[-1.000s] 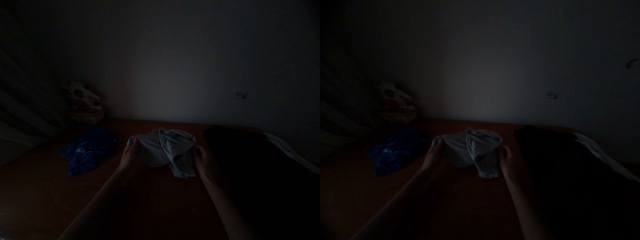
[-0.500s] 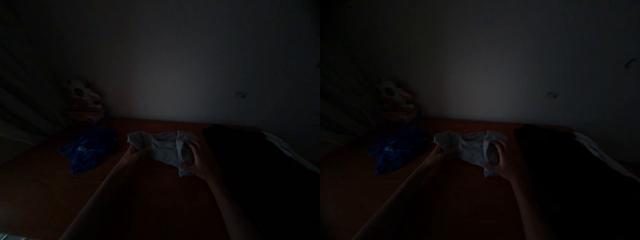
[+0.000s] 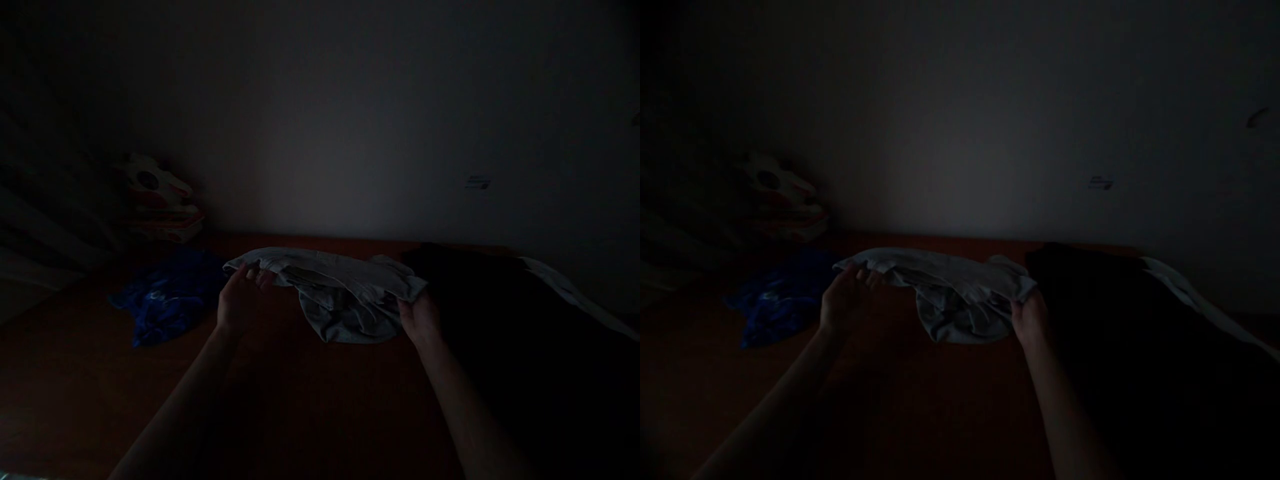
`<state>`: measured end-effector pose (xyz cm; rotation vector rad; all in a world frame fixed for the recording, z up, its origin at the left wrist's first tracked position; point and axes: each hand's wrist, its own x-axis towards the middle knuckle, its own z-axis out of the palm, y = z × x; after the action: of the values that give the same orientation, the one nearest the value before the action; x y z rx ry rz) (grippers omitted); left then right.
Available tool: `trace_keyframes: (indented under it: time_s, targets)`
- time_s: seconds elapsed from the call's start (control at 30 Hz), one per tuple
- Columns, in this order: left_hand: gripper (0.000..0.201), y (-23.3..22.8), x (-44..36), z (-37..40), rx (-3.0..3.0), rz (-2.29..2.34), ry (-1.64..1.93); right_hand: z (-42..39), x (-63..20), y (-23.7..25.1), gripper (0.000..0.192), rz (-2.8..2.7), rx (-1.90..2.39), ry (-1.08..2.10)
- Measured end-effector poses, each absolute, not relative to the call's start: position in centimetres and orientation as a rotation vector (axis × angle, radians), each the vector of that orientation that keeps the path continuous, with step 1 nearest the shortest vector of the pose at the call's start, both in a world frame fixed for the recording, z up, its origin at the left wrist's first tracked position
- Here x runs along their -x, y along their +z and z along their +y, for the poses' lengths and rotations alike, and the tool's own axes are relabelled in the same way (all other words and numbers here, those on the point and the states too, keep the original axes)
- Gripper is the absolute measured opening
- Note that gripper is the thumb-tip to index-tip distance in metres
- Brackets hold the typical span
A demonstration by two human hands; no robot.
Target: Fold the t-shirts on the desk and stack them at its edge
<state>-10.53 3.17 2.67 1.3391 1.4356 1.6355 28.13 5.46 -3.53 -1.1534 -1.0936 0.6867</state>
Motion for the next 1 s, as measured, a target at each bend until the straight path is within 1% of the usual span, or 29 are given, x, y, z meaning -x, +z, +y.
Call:
trace_keyframes:
  time_s: [0.07, 0.1, 0.13, 0.2, 0.27, 0.3, 0.33, 0.4, 0.43, 0.47, 0.5, 0.57, 0.6, 0.63, 0.67, 0.73, 0.83, 0.9, 1.0]
  targets:
    - [0.019, 2.0, 10.6, 3.5, -1.440, 1.507, 1.596, 5.6, -28.5, -3.8, 0.048, -1.059, 1.229, 0.533]
    - [0.020, 1.6, 10.7, 3.7, -1.459, 1.533, 1.583, 5.6, -28.7, -3.8, 0.051, -1.088, 1.274, 0.419]
    - [0.025, 1.1, 10.8, 3.8, -1.477, 1.586, 1.564, 5.4, -28.8, -3.7, 0.051, -1.167, 1.308, 0.300]
    - [0.036, 0.0, 11.0, 4.1, -1.572, 1.818, 1.484, 4.7, -28.9, -3.1, 0.045, -1.464, 1.313, 0.100]
    - [0.051, -1.0, 11.5, 4.3, -1.708, 2.116, 1.382, 3.9, -28.6, -2.3, 0.042, -1.815, 1.223, 0.047]
    - [0.060, -1.5, 12.0, 4.5, -1.786, 2.225, 1.367, 3.5, -28.3, -1.9, 0.044, -1.939, 1.182, 0.051]
    - [0.071, -1.9, 12.5, 4.7, -1.854, 2.274, 1.408, 3.2, -28.0, -1.7, 0.049, -2.024, 1.163, 0.055]
    - [0.091, -2.5, 13.8, 5.3, -1.968, 2.243, 1.538, 2.8, -27.4, -1.6, 0.073, -2.102, 1.188, 0.064]
    - [0.096, -2.7, 14.4, 5.6, -2.013, 2.196, 1.542, 2.8, -27.2, -1.8, 0.082, -2.109, 1.222, 0.072]
    - [0.096, -2.9, 14.9, 6.0, -2.056, 2.135, 1.466, 2.9, -27.0, -2.0, 0.086, -2.108, 1.259, 0.079]
    - [0.090, -3.0, 15.3, 6.3, -2.096, 2.063, 1.331, 3.0, -26.8, -2.3, 0.083, -2.104, 1.296, 0.078]
    - [0.067, -3.1, 15.6, 6.6, -2.158, 1.911, 1.049, 3.1, -26.6, -2.8, 0.067, -2.090, 1.378, 0.045]
    - [0.054, -3.0, 15.6, 6.5, -2.180, 1.855, 0.972, 3.1, -26.6, -2.9, 0.060, -2.083, 1.415, 0.022]
    - [0.042, -2.9, 15.4, 6.3, -2.197, 1.819, 0.949, 2.9, -26.5, -3.0, 0.054, -2.076, 1.441, 0.006]
    - [0.035, -2.8, 15.1, 5.9, -2.207, 1.804, 0.967, 2.7, -26.4, -3.0, 0.050, -2.067, 1.459, 0.003]
    - [0.030, -2.3, 14.7, 4.6, -2.207, 1.793, 1.030, 1.9, -26.5, -2.8, 0.045, -2.025, 1.467, 0.042]
    - [0.026, -0.7, 14.7, 2.0, -2.171, 1.772, 1.061, 0.5, -27.5, -1.7, 0.033, -1.937, 1.410, 0.195]
    - [0.024, 1.3, 15.0, 0.5, -2.079, 1.736, 1.091, -0.4, -28.8, -0.2, 0.027, -1.875, 1.354, 0.298]
    - [0.033, 6.1, 15.1, -0.6, -1.928, 1.606, 1.212, -1.3, -30.8, 3.5, 0.031, -1.771, 1.306, 0.378]
